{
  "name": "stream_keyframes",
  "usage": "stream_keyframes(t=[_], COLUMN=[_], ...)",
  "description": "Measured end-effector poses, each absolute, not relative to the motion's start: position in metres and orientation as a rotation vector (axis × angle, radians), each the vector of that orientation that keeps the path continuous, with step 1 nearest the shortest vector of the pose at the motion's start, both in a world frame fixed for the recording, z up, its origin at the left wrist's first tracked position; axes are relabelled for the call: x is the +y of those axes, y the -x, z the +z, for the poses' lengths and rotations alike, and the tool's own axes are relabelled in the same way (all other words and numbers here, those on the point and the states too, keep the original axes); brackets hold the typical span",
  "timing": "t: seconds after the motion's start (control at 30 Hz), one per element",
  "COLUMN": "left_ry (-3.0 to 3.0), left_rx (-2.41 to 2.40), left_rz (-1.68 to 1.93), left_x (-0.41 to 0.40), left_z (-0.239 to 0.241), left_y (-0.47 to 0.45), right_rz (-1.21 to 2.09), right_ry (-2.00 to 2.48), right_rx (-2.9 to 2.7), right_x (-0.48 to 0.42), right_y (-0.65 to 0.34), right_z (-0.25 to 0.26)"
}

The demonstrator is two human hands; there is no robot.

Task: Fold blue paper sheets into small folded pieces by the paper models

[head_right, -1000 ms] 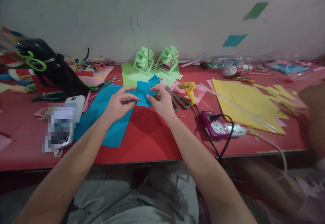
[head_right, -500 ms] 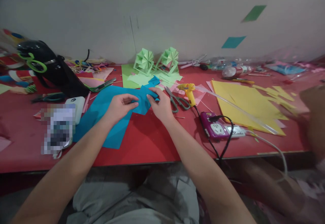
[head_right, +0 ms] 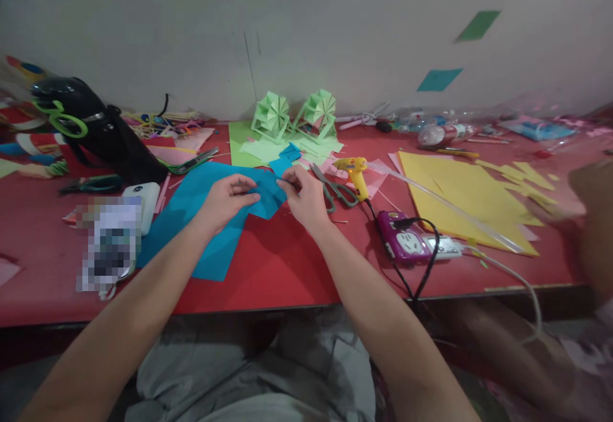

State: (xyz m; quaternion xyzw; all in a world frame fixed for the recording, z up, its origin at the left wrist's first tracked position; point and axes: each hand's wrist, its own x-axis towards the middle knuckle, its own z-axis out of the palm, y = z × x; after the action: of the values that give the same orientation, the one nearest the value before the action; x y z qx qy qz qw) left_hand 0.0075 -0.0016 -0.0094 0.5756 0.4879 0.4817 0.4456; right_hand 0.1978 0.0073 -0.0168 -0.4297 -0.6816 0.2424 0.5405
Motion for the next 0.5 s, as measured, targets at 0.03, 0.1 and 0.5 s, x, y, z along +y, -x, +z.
stream_keyframes(t=[0.03,0.1,0.5], left_ry=[-1.426,-1.429,-1.688], left_rx=[1.196,1.191,1.292], left_rz=[1.194,1.192,1.283], left_x=[-0.0011,-0.0002,0.0014], left_z=[-0.0097,-0.0100,-0.0099], left_y=[-0.0074,-0.0074,-0.0049], right_rz=[0.577,0.563,0.570], right_ry=[1.029,1.040,0.988], right_rx=[-1.623,-1.623,-1.849], right_x=[0.0076,0.0081,0.0100], right_y=[-0.1981,-0.1981,-0.1977], right_z=[-0.0173,-0.0184,-0.0234])
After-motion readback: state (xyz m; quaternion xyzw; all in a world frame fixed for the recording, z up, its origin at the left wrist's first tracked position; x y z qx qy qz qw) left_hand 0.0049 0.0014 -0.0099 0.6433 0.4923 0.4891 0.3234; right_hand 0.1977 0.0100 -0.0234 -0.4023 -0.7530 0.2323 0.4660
